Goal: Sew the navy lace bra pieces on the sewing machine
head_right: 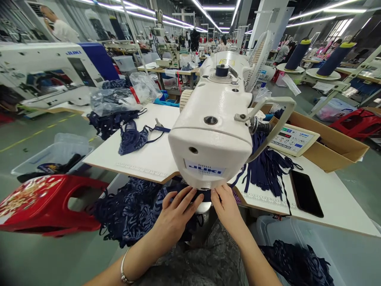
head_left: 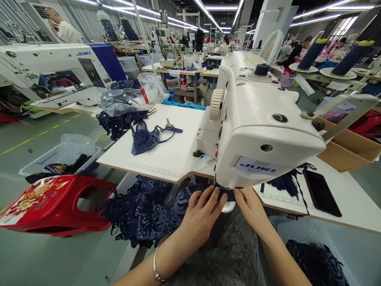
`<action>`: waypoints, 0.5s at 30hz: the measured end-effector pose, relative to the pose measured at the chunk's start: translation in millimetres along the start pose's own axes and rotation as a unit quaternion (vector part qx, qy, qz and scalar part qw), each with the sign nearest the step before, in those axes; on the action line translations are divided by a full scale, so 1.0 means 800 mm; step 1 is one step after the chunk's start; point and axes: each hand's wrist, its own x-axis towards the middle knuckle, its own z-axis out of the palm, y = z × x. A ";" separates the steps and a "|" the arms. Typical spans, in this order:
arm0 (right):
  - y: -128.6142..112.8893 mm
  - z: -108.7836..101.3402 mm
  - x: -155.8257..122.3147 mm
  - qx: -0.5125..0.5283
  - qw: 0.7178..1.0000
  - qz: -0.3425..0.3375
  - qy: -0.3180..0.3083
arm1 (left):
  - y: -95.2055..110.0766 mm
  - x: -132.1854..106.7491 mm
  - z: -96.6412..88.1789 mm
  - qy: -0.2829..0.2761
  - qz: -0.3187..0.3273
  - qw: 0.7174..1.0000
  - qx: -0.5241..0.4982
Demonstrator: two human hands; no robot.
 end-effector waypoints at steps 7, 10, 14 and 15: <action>-0.007 -0.001 -0.006 0.019 0.998 0.006 0.054 | 0.004 0.005 0.003 0.007 0.008 1.000 -0.023; -0.003 0.003 -0.008 0.054 0.996 0.039 0.052 | 0.006 0.008 0.004 0.006 0.004 0.999 -0.035; 0.000 -0.003 -0.013 0.079 0.994 0.078 0.020 | 0.007 0.004 -0.003 -0.001 0.022 0.999 -0.038; -0.002 -0.008 -0.016 0.069 0.994 0.088 0.001 | 0.007 0.001 -0.007 -0.006 0.039 0.998 -0.047</action>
